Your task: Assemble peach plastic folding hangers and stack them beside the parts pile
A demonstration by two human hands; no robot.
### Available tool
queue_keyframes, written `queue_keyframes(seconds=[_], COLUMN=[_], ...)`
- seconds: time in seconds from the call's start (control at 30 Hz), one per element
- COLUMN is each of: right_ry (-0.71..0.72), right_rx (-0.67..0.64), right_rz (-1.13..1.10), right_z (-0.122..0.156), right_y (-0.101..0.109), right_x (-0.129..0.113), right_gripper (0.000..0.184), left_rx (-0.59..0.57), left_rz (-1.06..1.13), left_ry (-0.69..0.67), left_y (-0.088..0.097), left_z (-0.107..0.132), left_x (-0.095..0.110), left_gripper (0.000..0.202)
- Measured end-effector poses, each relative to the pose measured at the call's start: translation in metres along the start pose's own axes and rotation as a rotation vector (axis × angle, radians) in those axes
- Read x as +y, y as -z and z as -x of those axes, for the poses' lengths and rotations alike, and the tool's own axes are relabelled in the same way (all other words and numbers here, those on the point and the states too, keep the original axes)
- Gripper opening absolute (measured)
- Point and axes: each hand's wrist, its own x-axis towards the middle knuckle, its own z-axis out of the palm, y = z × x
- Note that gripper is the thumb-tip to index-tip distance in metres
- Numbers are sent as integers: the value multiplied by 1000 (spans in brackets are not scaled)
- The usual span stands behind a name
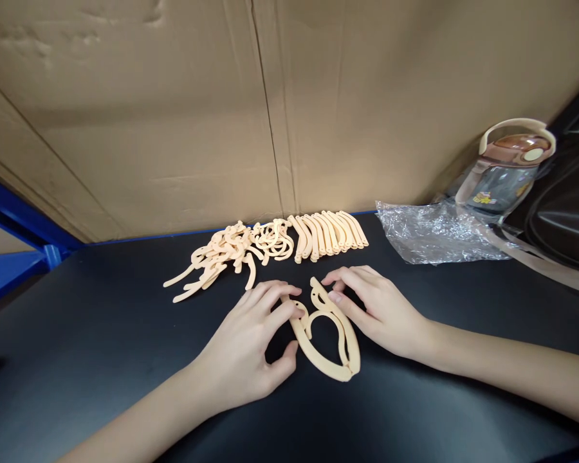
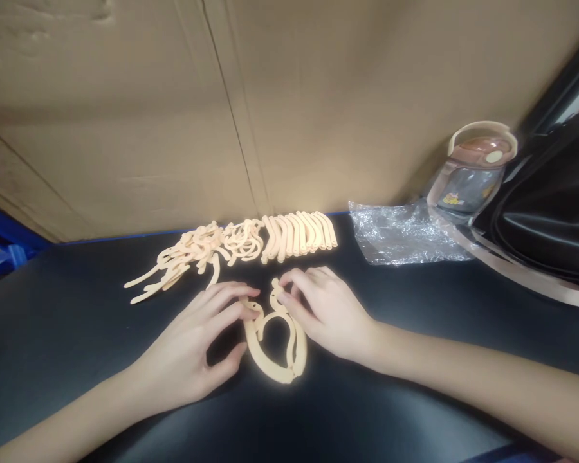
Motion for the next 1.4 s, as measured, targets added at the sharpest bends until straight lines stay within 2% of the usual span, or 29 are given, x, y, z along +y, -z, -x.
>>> queue_keyframes(seconds=[0.17, 0.33, 0.4, 0.6, 0.7, 0.83, 0.97, 1.07, 1.23, 1.33, 1.4], right_ry=[73, 236, 262, 123, 80, 151, 302, 341, 357, 364, 367], right_rx=[-44, -182, -202, -46, -22, -49, -129, -133, -107, -94, -93], right_rz=[-5, -69, -59, -48, -68, -6, 165, 233, 244, 239, 237], right_z=[-1, 2, 4, 5, 3, 2, 2, 3, 2, 2, 2], right_y=[1, 2, 2, 3, 2, 0, -5, -7, -7, -7, -7], right_x=[-2, 0, 0, 1, 1, 3, 5, 6, 6, 6, 6], right_gripper=[24, 32, 34, 24, 23, 21, 17, 18, 19, 19, 19], left_rx=[-68, -109, -117, -155, -155, -154, -160, -150, -151, -152, -96], left_rz=[27, 54, 83, 100, 46, -53, -195, -251, -216, -165, -120], left_ry=[-58, -74, -43, 53, 119, 207, 292, 352, 376, 368, 375], left_y=[-1, -2, 0, 16, 28, 45, 59, 67, 74, 73, 71], left_z=[1, 3, 1, -3, 4, 25, 51, 63, 65, 60, 56], left_x=[1, 0, 2, 11, 10, -5, -31, -50, -65, -66, -62], left_gripper=[28, 65, 70, 54, 53, 51, 50, 50, 43, 43, 44])
